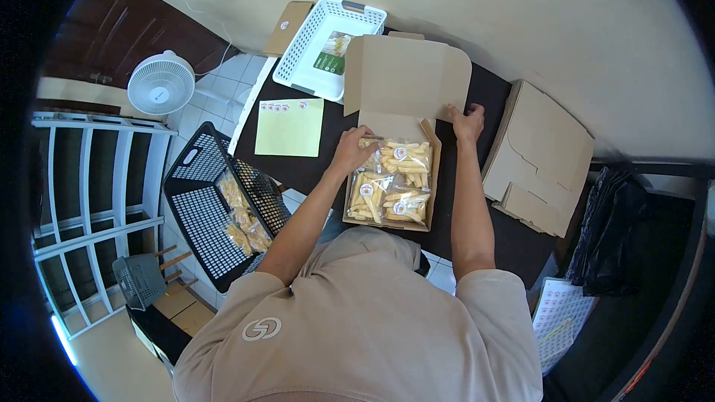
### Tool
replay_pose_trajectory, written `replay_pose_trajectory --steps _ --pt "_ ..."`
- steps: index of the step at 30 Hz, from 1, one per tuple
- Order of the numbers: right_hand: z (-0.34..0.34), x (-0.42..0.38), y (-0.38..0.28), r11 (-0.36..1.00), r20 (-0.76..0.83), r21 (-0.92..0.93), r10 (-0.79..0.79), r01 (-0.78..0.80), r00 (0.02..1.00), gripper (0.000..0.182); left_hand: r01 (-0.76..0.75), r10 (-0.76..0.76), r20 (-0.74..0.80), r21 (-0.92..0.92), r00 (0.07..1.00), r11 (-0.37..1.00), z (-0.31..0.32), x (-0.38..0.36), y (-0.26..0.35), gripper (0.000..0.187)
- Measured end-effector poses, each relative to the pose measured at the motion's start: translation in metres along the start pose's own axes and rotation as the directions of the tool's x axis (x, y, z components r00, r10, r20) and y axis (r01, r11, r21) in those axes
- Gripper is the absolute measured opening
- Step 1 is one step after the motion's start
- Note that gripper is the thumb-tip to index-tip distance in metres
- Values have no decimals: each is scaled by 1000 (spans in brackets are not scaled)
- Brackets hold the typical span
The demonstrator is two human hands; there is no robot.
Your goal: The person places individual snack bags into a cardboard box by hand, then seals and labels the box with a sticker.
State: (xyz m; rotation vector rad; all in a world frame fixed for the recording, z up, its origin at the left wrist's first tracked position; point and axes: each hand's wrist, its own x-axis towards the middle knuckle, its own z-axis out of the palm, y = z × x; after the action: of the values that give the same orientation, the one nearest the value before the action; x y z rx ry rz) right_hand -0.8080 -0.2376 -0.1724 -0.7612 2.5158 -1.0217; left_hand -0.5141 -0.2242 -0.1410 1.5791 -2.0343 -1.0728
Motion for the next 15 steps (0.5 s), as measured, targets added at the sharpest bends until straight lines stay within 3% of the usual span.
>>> replay_pose_trajectory --steps 2,4,11,13,15 --pt "5 9 9 999 73 40 -2 -1 997 42 1 -1 5 -8 1000 1000 -1 0 1 35" --pt "-9 2 -12 986 333 79 112 -146 936 41 2 -2 6 -8 1000 1000 -1 0 1 35" --pt "-9 -1 -16 984 329 79 125 -159 936 35 37 -37 57 4 998 999 3 3 -8 38" --pt "-11 -5 -17 994 298 -16 -95 105 950 38 38 -39 57 8 998 999 4 3 -8 38" --pt "-24 -13 -33 993 313 -17 -105 116 944 39 40 -41 56 13 998 999 4 3 -8 37"
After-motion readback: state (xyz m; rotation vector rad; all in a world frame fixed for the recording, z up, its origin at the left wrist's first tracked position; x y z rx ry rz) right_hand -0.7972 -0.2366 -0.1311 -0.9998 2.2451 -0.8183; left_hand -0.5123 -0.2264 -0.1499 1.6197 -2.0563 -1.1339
